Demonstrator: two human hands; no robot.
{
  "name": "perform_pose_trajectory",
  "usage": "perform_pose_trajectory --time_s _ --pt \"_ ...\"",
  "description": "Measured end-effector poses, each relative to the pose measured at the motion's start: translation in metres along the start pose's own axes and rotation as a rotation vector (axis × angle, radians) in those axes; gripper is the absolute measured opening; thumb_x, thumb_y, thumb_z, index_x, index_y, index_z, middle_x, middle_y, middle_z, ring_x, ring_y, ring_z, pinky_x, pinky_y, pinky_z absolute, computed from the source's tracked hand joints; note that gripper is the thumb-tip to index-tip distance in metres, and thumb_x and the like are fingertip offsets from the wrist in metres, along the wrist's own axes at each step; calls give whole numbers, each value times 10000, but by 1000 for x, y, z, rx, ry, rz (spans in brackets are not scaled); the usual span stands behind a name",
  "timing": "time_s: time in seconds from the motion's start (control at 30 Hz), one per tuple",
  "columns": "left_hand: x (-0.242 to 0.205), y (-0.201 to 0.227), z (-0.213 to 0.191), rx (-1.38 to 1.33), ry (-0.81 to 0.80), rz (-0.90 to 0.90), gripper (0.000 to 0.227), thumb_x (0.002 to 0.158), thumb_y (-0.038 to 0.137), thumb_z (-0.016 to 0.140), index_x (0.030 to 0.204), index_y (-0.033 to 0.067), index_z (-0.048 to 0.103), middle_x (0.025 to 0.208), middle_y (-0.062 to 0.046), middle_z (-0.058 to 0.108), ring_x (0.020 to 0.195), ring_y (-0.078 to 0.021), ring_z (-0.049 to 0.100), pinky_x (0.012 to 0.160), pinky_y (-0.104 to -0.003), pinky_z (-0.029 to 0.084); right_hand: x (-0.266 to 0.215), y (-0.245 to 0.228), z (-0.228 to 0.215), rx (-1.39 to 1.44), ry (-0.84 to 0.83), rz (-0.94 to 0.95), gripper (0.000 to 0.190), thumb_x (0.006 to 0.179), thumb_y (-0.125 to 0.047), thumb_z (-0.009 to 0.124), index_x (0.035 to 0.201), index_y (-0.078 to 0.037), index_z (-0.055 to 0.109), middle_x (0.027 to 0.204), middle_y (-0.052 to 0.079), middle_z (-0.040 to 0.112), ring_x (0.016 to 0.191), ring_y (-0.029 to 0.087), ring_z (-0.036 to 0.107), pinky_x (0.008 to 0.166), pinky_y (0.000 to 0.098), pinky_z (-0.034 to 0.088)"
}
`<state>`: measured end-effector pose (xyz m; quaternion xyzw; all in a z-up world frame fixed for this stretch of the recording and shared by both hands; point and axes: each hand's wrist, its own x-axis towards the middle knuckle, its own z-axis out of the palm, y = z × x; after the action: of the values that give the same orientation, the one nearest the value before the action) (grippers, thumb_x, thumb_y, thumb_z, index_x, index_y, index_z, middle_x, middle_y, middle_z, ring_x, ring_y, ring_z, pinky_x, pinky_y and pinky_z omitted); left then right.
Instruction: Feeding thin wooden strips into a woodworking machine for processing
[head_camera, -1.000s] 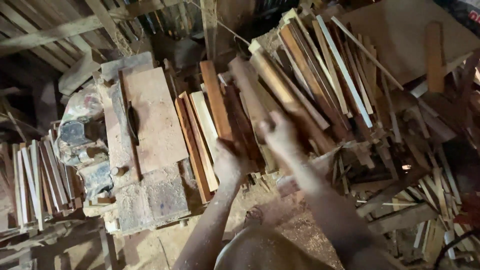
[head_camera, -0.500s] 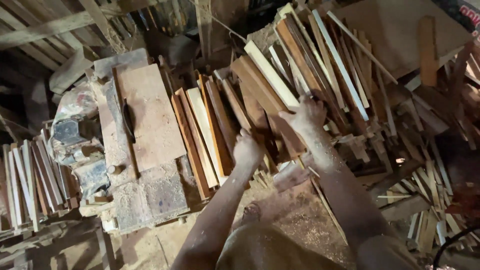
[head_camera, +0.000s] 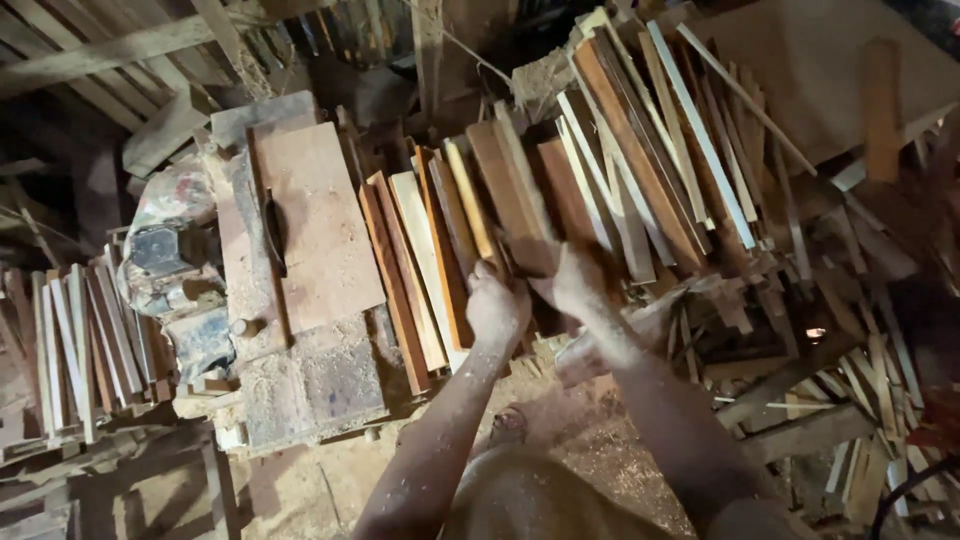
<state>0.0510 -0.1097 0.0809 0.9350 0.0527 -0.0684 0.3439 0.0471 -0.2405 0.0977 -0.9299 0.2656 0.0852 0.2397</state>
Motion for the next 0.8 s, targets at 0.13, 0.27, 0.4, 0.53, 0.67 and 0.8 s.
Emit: perform_pose_trajectory --time_s 0.13,0.27,0.4,0.53,0.67,0.8 --pt "-20 22 -72 176 130 146 684 922 407 633 1468 57 419 1301 -198 498 1236 -412 531 976 -487 501 -32 -25 23 69 198 -519 521 723 -291 748 1167 -21 708 1051 212 732 1041 433 700 866 519 589" --pt "-8 27 -85 245 -152 305 699 933 628 551 1475 187 530 1647 -220 230 1511 -459 208 1249 -571 85 6 26 76 327 433 -565 264 887 -96 622 1093 -127 786 972 127 765 1029 321 704 955 383 547" --pt "1 10 -55 421 -152 307 722 877 569 640 1474 179 535 1662 -202 200 1505 -441 208 1265 -552 55 18 47 93 -258 541 -316 386 890 -378 694 1185 -129 679 1077 109 757 1081 241 707 977 359 545" --pt "-4 11 -53 316 -93 302 774 851 461 689 1506 128 447 1635 -228 202 1493 -469 204 1259 -577 48 35 56 113 -142 194 -128 323 1023 -298 517 1228 -73 627 1059 200 746 1066 370 725 905 445 598" --pt "0 11 -50 292 -129 360 657 927 410 639 1529 221 458 1690 -201 115 1548 -478 36 1231 -638 -34 17 40 89 -135 84 -132 290 968 -334 555 1073 -96 682 978 192 757 1048 422 730 858 479 628" --pt "-10 13 -66 269 -131 456 450 976 366 569 1424 321 577 1700 -138 135 1560 -454 32 1210 -688 6 11 26 63 -81 82 -129 324 970 -316 600 1108 -31 669 1032 245 746 1071 424 721 857 485 631"
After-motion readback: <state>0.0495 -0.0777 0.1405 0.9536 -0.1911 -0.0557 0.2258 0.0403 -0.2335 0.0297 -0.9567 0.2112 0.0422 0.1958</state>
